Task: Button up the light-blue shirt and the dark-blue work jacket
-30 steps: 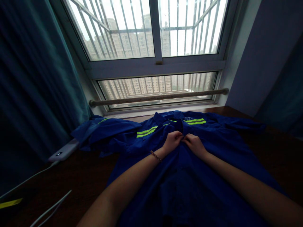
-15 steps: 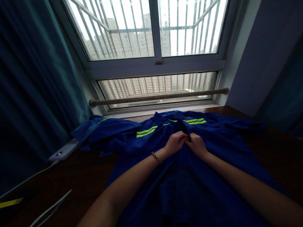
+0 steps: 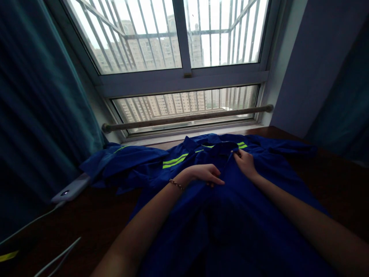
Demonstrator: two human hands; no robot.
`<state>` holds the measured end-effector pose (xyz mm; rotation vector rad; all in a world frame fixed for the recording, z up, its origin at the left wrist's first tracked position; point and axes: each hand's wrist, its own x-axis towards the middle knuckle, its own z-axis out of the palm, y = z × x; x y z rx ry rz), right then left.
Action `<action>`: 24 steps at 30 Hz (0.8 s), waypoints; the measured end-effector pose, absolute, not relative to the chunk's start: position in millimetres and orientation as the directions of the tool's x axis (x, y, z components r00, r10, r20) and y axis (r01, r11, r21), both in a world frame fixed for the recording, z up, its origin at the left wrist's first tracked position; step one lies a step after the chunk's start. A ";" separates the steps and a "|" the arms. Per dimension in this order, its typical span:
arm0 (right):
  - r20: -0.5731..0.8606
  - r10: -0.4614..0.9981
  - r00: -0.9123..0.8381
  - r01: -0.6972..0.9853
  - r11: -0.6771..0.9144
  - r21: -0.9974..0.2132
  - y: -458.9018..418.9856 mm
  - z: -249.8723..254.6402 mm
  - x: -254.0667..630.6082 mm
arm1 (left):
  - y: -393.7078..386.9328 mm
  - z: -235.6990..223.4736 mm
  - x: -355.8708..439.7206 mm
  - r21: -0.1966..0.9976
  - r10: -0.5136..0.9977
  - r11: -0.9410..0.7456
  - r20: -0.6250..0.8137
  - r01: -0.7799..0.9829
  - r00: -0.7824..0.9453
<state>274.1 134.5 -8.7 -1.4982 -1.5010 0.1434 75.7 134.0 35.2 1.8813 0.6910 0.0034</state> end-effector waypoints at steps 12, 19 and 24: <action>0.492 0.870 0.041 0.657 0.348 -0.669 108.8 2.9 245.3 | 146.4 -24.5 94.7 0.691 0.827 -0.420 0.024 0.588 0.562; 0.438 0.850 -0.293 0.712 0.500 -0.493 102.2 -6.9 237.8 | 156.6 -43.3 97.7 0.755 0.815 -0.448 0.124 0.480 0.565; 0.286 0.828 -0.483 0.644 0.557 -0.525 103.8 9.5 254.7 | 154.6 -45.1 92.1 0.960 0.793 -0.166 -0.007 0.227 0.609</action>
